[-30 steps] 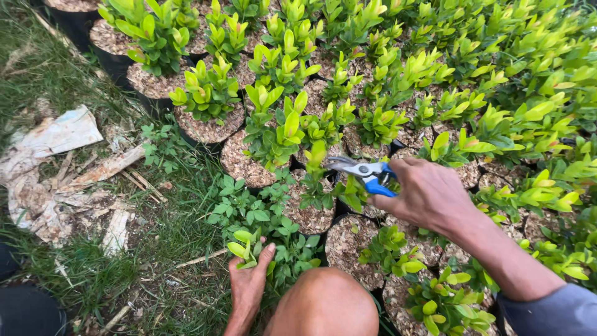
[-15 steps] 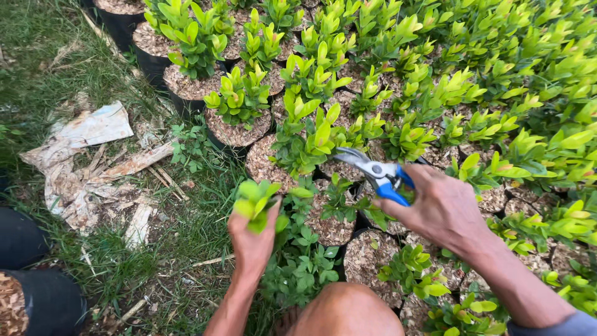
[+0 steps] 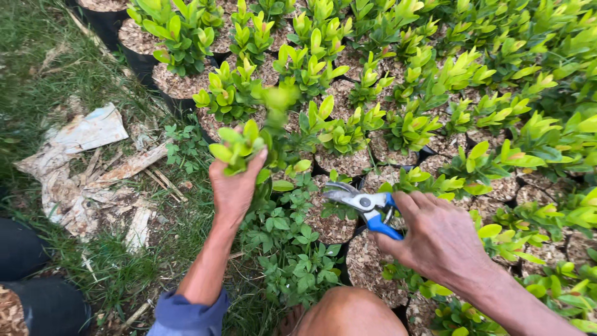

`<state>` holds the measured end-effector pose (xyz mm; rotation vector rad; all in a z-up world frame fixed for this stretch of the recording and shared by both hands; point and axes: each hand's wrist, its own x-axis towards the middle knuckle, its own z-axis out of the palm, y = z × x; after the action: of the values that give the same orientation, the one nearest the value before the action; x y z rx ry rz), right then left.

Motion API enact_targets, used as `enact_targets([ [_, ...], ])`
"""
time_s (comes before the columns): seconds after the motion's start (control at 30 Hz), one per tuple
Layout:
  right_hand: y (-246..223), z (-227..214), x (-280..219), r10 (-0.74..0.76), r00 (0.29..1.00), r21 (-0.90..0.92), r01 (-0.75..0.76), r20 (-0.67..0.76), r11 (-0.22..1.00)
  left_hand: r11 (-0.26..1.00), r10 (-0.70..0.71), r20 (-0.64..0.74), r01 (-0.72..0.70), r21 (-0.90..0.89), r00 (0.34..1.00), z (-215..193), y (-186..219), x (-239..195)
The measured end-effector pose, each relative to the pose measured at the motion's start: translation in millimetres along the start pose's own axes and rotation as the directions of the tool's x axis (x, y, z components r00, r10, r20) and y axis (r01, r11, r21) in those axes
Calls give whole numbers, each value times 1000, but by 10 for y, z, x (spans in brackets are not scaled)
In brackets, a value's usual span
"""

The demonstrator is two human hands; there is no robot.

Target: The person uses shears to cut stems and leaves from small potted plants in a nursery, placing the clippings into a bucket.

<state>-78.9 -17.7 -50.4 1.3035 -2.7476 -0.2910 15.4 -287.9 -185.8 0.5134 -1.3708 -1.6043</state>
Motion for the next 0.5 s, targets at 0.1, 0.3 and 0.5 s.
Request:
enact_targets([
  [0.1,-68,20,153,-84,989,-8,83,-126,996,958,-285,-177,280,-57,942,-164,31,-59],
  [0.3,-365,-14,473,-239,940,-97,222,-244,970,896,-407,-225,338,-288,885,-272,-47,-33],
  [0.5,-551,-6,760,-304,915,-119,282,-267,952,956,-272,-38,266,-123,962,-486,-272,-108],
])
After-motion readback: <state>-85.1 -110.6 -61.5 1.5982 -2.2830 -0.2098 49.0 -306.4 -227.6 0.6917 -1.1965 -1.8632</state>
